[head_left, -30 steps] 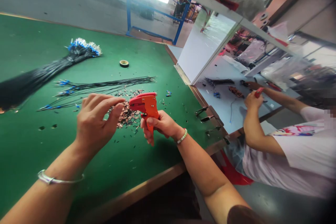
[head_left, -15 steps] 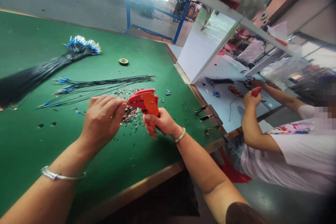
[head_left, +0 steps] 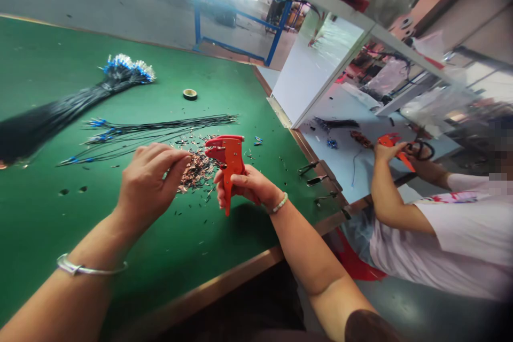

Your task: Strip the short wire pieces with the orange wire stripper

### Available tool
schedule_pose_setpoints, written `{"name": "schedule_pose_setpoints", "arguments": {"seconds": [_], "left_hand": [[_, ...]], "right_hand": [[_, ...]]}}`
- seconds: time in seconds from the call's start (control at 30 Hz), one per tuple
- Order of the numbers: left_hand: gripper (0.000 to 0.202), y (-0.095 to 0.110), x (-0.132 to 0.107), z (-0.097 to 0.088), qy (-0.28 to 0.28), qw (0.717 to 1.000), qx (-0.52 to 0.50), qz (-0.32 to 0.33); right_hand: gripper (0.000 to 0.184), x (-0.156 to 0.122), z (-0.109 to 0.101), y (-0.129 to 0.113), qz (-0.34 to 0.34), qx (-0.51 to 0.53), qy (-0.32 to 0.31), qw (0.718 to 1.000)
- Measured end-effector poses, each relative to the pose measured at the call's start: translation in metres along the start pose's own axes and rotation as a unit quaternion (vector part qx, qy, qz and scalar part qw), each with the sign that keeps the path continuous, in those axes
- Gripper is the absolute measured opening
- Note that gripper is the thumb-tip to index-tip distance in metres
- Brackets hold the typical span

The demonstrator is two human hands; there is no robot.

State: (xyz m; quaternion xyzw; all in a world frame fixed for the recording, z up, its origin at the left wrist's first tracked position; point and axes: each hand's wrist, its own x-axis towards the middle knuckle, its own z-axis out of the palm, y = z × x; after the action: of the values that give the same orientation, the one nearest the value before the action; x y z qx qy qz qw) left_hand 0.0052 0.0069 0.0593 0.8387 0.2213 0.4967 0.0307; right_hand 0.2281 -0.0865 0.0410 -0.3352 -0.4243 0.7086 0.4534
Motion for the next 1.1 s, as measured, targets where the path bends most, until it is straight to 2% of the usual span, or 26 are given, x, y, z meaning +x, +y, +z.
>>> {"name": "schedule_pose_setpoints", "arguments": {"seconds": [0.17, 0.4, 0.6, 0.77, 0.93, 1.1], "left_hand": [[0.005, -0.002, -0.001, 0.001, -0.023, 0.999, 0.02, 0.036], [0.006, -0.001, 0.0, 0.0, -0.026, 0.997, 0.043, 0.056], [0.008, -0.002, -0.001, -0.001, -0.026, 0.996, 0.052, 0.069], [0.007, -0.002, -0.001, -0.003, -0.032, 0.997, 0.036, 0.056], [0.01, -0.003, 0.0, -0.005, -0.03, 0.998, 0.025, 0.051], [0.012, -0.002, 0.001, -0.005, -0.018, 0.998, 0.028, 0.045]], "right_hand": [[0.053, -0.002, 0.002, -0.003, 0.007, -0.017, -0.038, 0.999], [0.057, -0.003, 0.006, -0.004, 0.014, -0.034, -0.015, 0.999], [0.053, -0.003, 0.008, -0.004, 0.022, -0.046, -0.014, 0.999], [0.05, -0.003, 0.009, -0.006, 0.002, -0.047, -0.015, 0.999], [0.057, -0.002, 0.01, -0.008, 0.026, -0.054, 0.002, 0.998], [0.055, -0.003, 0.01, -0.007, 0.035, -0.063, 0.004, 0.997]]}}
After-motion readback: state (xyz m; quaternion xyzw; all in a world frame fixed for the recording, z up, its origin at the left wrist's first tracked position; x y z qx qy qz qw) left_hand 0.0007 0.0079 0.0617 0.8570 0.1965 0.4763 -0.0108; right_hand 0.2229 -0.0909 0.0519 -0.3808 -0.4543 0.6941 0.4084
